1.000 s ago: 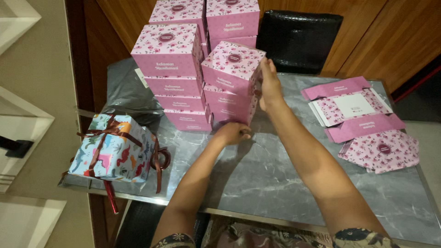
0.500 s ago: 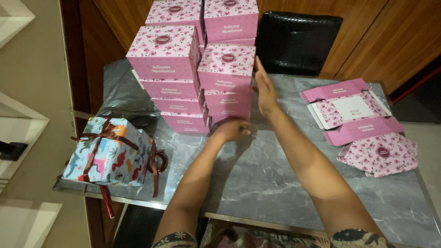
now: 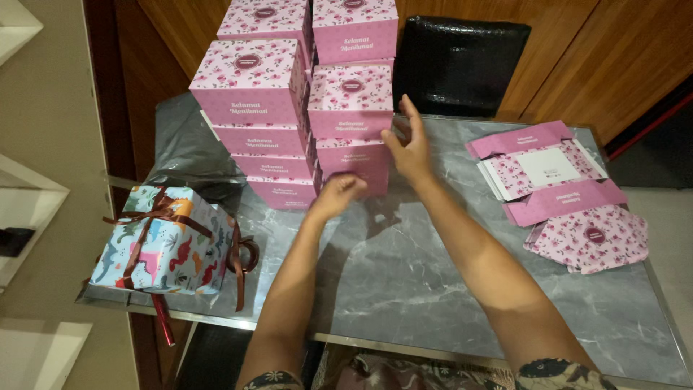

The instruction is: The person assembles flat pink floral-patterned cardboard boxes by folding the sides and tucking the flaps to form small gift boxes. They repeatedly pick up flat pieces, fold them into cubes, and stack the completed boxes on a glass table.

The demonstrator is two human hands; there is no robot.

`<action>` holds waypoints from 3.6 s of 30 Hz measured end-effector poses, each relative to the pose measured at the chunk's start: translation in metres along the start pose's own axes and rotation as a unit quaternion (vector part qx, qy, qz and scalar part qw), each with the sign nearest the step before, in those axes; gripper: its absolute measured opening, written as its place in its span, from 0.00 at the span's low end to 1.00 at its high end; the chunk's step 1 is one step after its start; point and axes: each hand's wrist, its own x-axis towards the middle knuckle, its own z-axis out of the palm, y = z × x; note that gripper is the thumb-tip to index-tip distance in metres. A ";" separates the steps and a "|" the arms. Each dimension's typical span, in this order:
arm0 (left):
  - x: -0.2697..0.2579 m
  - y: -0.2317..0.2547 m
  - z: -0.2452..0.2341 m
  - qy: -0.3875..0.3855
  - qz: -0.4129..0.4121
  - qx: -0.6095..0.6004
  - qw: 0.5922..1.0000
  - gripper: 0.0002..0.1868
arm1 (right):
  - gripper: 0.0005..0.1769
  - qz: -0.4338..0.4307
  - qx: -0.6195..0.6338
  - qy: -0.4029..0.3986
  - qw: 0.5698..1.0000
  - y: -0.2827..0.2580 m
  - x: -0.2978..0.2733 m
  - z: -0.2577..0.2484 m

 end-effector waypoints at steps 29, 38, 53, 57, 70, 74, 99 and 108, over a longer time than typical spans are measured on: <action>-0.013 0.042 0.191 -0.262 0.003 -0.162 0.951 0.17 | 0.52 0.209 -0.649 0.003 0.732 -0.034 -0.227 -0.286; -0.015 0.045 0.214 -0.269 -0.025 -0.139 0.953 0.17 | 0.42 0.160 -0.581 -0.064 0.795 -0.089 -0.255 -0.287; -0.033 0.050 0.215 -0.241 -0.066 -0.145 0.957 0.15 | 0.33 0.091 -0.668 -0.136 0.726 -0.098 -0.272 -0.298; -0.035 0.056 0.218 -0.243 -0.055 -0.124 0.961 0.16 | 0.17 0.099 -0.614 -0.036 0.782 -0.091 -0.279 -0.302; -0.041 0.064 0.220 -0.237 -0.030 -0.128 0.963 0.16 | 0.15 0.009 -0.589 0.120 0.799 -0.109 -0.261 -0.285; -0.045 0.066 0.218 -0.235 -0.046 -0.117 0.964 0.16 | 0.13 0.047 -0.540 0.140 0.828 -0.106 -0.262 -0.284; -0.103 0.070 0.189 0.001 0.045 -0.332 0.942 0.41 | 0.05 0.200 0.168 0.441 0.858 -0.058 -0.318 -0.189; -0.132 0.061 0.218 0.130 -0.002 -0.300 0.945 0.43 | 0.39 0.429 -0.284 0.198 0.834 -0.077 -0.324 -0.132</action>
